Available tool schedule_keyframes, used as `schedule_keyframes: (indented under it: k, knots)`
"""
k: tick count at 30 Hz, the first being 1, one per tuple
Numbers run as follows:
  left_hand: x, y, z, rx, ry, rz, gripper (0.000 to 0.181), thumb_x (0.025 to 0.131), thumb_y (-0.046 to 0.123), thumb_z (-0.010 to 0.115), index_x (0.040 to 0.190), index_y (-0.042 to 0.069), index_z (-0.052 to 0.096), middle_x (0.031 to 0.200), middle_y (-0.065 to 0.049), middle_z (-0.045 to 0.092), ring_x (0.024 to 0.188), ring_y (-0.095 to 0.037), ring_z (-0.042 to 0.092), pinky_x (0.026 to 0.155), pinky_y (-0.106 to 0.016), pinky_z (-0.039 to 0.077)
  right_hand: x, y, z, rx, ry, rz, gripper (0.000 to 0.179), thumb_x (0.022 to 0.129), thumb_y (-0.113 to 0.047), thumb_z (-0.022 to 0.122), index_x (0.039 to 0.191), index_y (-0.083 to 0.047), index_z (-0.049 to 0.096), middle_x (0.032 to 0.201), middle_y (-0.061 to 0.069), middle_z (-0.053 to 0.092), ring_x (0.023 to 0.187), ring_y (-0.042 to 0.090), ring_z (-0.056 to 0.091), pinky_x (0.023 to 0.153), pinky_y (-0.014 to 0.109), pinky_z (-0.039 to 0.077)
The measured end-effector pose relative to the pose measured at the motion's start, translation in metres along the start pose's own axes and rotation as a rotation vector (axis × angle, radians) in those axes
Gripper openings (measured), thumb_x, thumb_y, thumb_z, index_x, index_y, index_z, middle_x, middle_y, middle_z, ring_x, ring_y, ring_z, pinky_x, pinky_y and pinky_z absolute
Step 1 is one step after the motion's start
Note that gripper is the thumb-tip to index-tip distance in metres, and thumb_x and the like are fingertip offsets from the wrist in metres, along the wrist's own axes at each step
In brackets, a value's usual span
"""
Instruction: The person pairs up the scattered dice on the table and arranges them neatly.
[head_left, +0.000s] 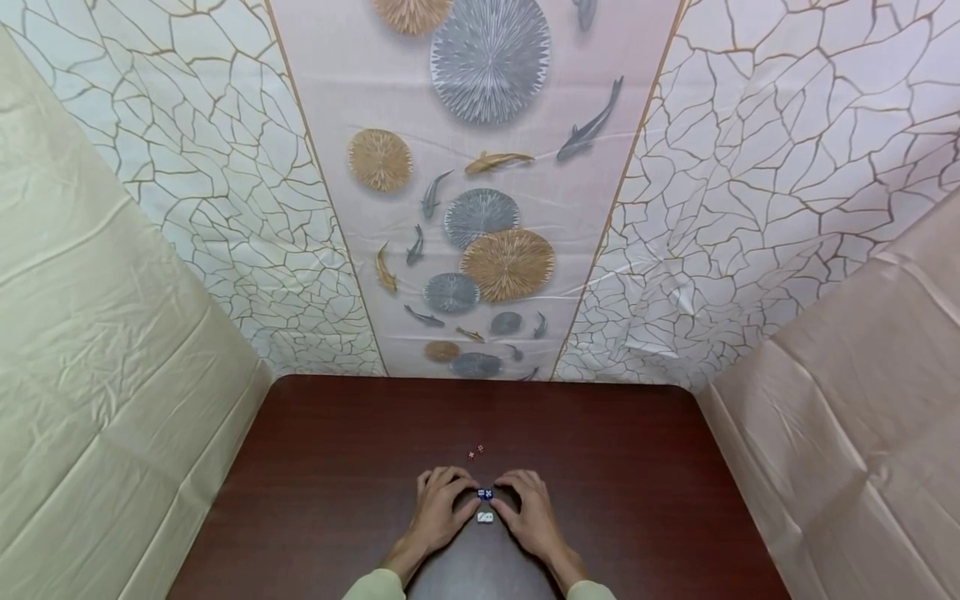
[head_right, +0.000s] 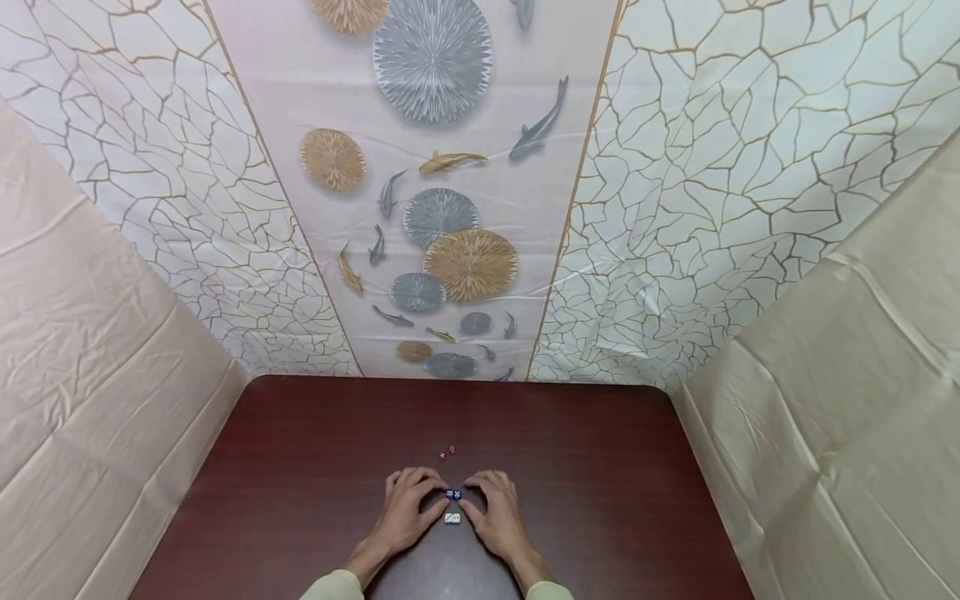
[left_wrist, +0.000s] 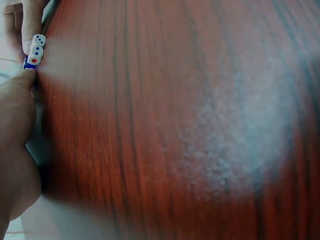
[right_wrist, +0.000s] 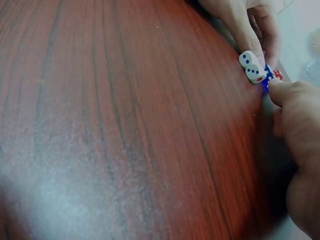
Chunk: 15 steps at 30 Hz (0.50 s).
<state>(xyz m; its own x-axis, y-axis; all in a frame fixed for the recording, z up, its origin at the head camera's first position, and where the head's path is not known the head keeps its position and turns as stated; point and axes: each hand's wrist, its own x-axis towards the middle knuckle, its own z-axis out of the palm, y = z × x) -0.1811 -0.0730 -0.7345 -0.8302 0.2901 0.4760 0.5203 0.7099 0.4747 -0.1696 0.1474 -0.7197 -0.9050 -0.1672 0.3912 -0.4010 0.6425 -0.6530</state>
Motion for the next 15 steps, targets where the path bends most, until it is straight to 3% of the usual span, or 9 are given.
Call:
schedule_keyframes:
  k: [5, 9, 15]
  knots:
    - [-0.001, -0.002, 0.002, 0.000, 0.012, 0.006, 0.021, 0.091, 0.027, 0.095, 0.109, 0.026, 0.083, 0.117, 0.009, 0.075, 0.112, -0.017, 0.065, 0.099, -0.051, 0.038, 0.001, 0.001, -0.003, 0.021, 0.077, 0.020, 0.031, 0.087, -0.007, 0.097, 0.114, -0.006, 0.083, 0.116, 0.005, 0.082, 0.115, 0.025, 0.074, 0.101, 0.046, 0.059]
    - [-0.002, -0.005, 0.005, -0.003, 0.028, 0.016, 0.024, 0.090, 0.026, 0.096, 0.109, 0.026, 0.083, 0.117, 0.009, 0.076, 0.113, -0.017, 0.066, 0.100, -0.051, 0.038, 0.006, 0.002, -0.005, 0.005, 0.121, 0.032, 0.029, 0.087, -0.006, 0.096, 0.113, -0.006, 0.083, 0.113, 0.004, 0.082, 0.111, 0.024, 0.074, 0.099, 0.046, 0.058]
    - [-0.003, -0.007, 0.007, -0.030, 0.024, 0.000, 0.024, 0.090, 0.028, 0.095, 0.110, 0.027, 0.083, 0.118, 0.007, 0.076, 0.114, -0.019, 0.067, 0.102, -0.052, 0.038, 0.021, 0.005, -0.011, -0.016, 0.078, 0.025, 0.029, 0.092, -0.006, 0.093, 0.118, -0.003, 0.081, 0.116, 0.008, 0.082, 0.114, 0.029, 0.072, 0.105, 0.057, 0.052]
